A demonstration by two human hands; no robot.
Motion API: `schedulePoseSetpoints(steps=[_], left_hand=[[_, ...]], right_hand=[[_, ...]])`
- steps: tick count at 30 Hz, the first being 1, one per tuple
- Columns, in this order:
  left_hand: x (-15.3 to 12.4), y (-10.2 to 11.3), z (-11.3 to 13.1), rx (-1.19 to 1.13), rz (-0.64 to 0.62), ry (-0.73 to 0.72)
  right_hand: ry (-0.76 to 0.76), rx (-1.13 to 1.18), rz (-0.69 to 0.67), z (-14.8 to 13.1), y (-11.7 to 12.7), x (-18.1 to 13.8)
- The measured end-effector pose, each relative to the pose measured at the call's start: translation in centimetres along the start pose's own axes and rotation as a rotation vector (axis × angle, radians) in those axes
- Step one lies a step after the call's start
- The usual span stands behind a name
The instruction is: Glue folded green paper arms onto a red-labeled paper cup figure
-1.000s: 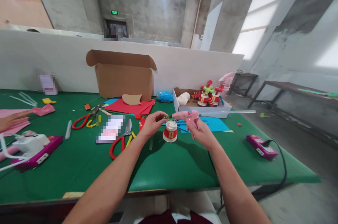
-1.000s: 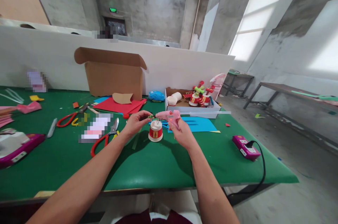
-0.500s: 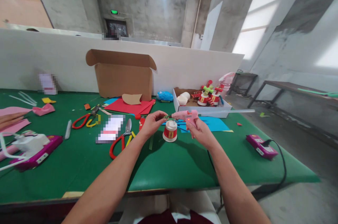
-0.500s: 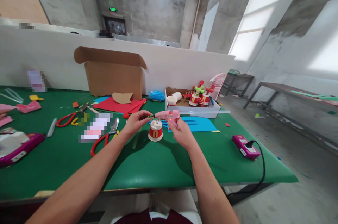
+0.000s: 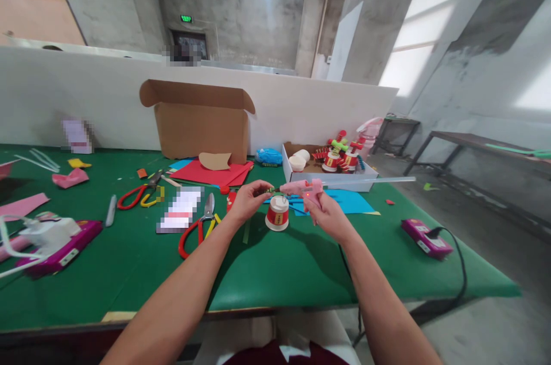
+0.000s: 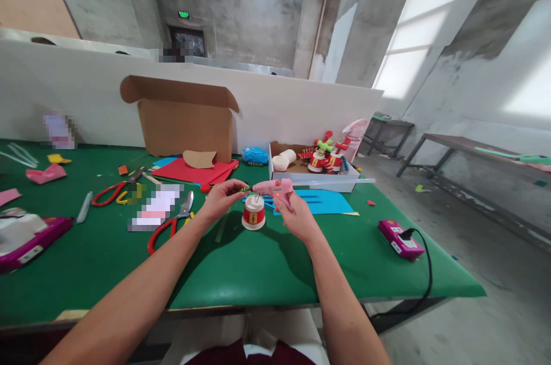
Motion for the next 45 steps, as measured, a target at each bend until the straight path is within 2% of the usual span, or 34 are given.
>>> schedulePoseSetpoints(steps=[10, 16, 23, 30, 39, 45], left_hand=[[0.0, 0.0, 0.0, -0.034, -0.003, 0.038], [0.0, -0.1, 0.0, -0.195, 0.015, 0.105], [-0.1, -0.1, 0.2, -0.346, 0.02, 0.175], [-0.3, 0.0, 0.3, -0.523, 0.003, 0.214], [-0.6, 0.4, 1.4, -0.728, 0.024, 0.209], [-0.5, 1.0, 1.5, -0.689, -0.001, 0.206]], right_hand=[[-0.069, 0.05, 0.012, 0.3, -0.1, 0.0], [-0.06, 0.218, 0.021, 0.7, -0.1, 0.2], [-0.126, 0.399, 0.015, 0.7, -0.7, 0.1], [-0.162, 0.583, 0.018, 0.6, 0.2, 0.0], [-0.24, 0.533, -0.054, 1.9, 1.6, -0.9], [-0.437, 0.32, -0.033, 5.5, 5.7, -3.4]])
Point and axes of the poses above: each hand's wrist, its own x-axis towards the middle knuckle, its own y-axis out of the back of the hand, z = x × y, the point moved 2 cm from there along x, towards the middle knuckle, and after that the axes turned 1 degree about -z, right-handed, at the moved point
